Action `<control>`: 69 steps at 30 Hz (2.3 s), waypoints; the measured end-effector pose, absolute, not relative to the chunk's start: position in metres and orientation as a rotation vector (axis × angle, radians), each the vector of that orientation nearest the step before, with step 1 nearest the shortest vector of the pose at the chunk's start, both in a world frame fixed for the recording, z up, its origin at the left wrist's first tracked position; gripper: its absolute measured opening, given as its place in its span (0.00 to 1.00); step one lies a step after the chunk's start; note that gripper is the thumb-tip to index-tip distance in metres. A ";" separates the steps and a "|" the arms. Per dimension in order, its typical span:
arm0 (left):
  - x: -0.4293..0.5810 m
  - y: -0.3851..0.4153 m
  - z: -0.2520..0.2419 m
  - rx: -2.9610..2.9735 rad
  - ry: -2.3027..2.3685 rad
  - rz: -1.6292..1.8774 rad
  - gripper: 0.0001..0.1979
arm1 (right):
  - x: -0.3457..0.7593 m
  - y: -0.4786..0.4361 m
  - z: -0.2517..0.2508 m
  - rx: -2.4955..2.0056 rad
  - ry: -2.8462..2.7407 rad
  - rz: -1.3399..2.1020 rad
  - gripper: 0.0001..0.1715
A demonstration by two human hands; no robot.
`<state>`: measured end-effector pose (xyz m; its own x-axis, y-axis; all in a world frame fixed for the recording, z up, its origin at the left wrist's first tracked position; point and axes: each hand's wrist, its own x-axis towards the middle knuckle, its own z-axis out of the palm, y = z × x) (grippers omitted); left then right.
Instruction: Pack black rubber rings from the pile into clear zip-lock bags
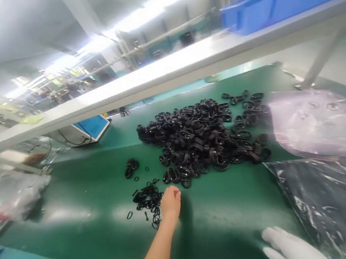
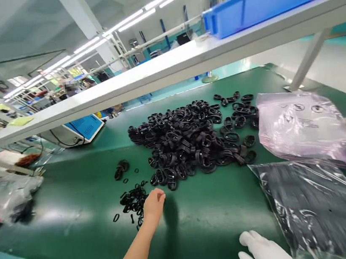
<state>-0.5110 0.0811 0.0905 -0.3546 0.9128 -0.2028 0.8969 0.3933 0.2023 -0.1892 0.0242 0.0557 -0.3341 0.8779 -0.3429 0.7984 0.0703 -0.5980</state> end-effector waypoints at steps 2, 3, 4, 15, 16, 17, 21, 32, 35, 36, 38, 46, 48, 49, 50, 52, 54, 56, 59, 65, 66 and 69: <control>-0.524 0.097 0.091 1.660 2.426 0.122 0.10 | -0.221 0.034 0.071 -1.714 -2.298 1.106 0.14; -0.528 0.105 0.091 1.706 2.433 0.131 0.10 | -0.236 0.037 0.078 -1.711 -2.338 1.104 0.15; -0.532 0.112 0.092 1.748 2.430 0.131 0.10 | -0.248 0.039 0.085 -1.708 -2.371 1.099 0.15; -0.479 0.058 0.049 1.952 1.846 0.090 0.07 | -0.263 0.045 0.059 -1.805 -2.239 1.016 0.21; -0.471 0.055 0.046 2.005 1.750 0.089 0.07 | -0.264 0.048 0.058 -1.789 -2.239 1.018 0.20; -0.465 0.055 0.046 2.062 1.659 0.089 0.07 | -0.266 0.050 0.057 -1.775 -2.237 1.030 0.19; -0.465 0.065 0.061 2.059 1.532 0.140 0.16 | -0.255 0.054 0.052 -1.804 -2.152 1.057 0.17; -0.505 0.125 0.074 1.899 2.284 -0.241 0.09 | -0.254 0.157 0.063 -1.678 -2.458 0.632 0.36; -0.512 0.120 0.084 1.944 2.138 -0.258 0.08 | -0.255 0.156 0.062 -1.770 -2.371 0.713 0.27; -0.511 0.114 0.088 1.918 2.140 -0.217 0.09 | -0.254 0.149 0.061 -1.806 -2.345 0.713 0.25; -0.502 0.102 0.094 1.822 2.159 -0.059 0.11 | -0.251 0.133 0.059 -1.859 -2.188 0.909 0.22; -0.419 0.078 0.085 1.647 1.412 0.642 0.22 | -0.256 0.077 0.086 -1.157 -1.088 2.128 0.20; -0.414 0.079 0.082 1.644 1.386 0.733 0.19 | -0.259 0.070 0.095 -1.058 -1.013 2.187 0.22; -0.414 0.079 0.081 1.650 1.393 0.767 0.19 | -0.261 0.068 0.099 -1.044 -1.008 2.190 0.24; -0.415 0.078 0.080 1.658 1.402 0.794 0.19 | -0.263 0.066 0.101 -1.048 -1.007 2.185 0.27; -0.416 0.077 0.080 1.673 1.409 0.830 0.20 | -0.267 0.063 0.102 -1.107 -1.001 2.149 0.32; -0.416 0.074 0.080 1.673 1.411 0.843 0.20 | -0.270 0.062 0.100 -1.190 -0.981 2.123 0.28; -0.415 0.071 0.081 1.659 1.416 0.830 0.19 | -0.272 0.061 0.095 -1.205 -0.952 2.129 0.22; -0.412 0.068 0.082 1.657 1.426 0.800 0.19 | -0.271 0.062 0.089 -1.072 -0.834 2.235 0.22; -0.418 0.075 0.082 1.598 1.403 0.713 0.15 | -0.261 0.060 0.086 -0.947 -0.747 2.270 0.22; -0.425 0.078 0.082 1.552 1.389 0.699 0.14 | -0.258 0.059 0.085 -0.899 -0.694 2.283 0.22; -0.451 0.084 0.082 1.416 1.532 0.671 0.14 | -0.249 0.055 0.081 -0.736 -0.491 2.318 0.23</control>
<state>-0.4511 0.0839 0.0823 0.0788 0.9635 -0.2560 0.4656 0.1915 0.8640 -0.2491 0.0555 0.0806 -0.6323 0.6780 -0.3748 -0.4680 -0.7198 -0.5127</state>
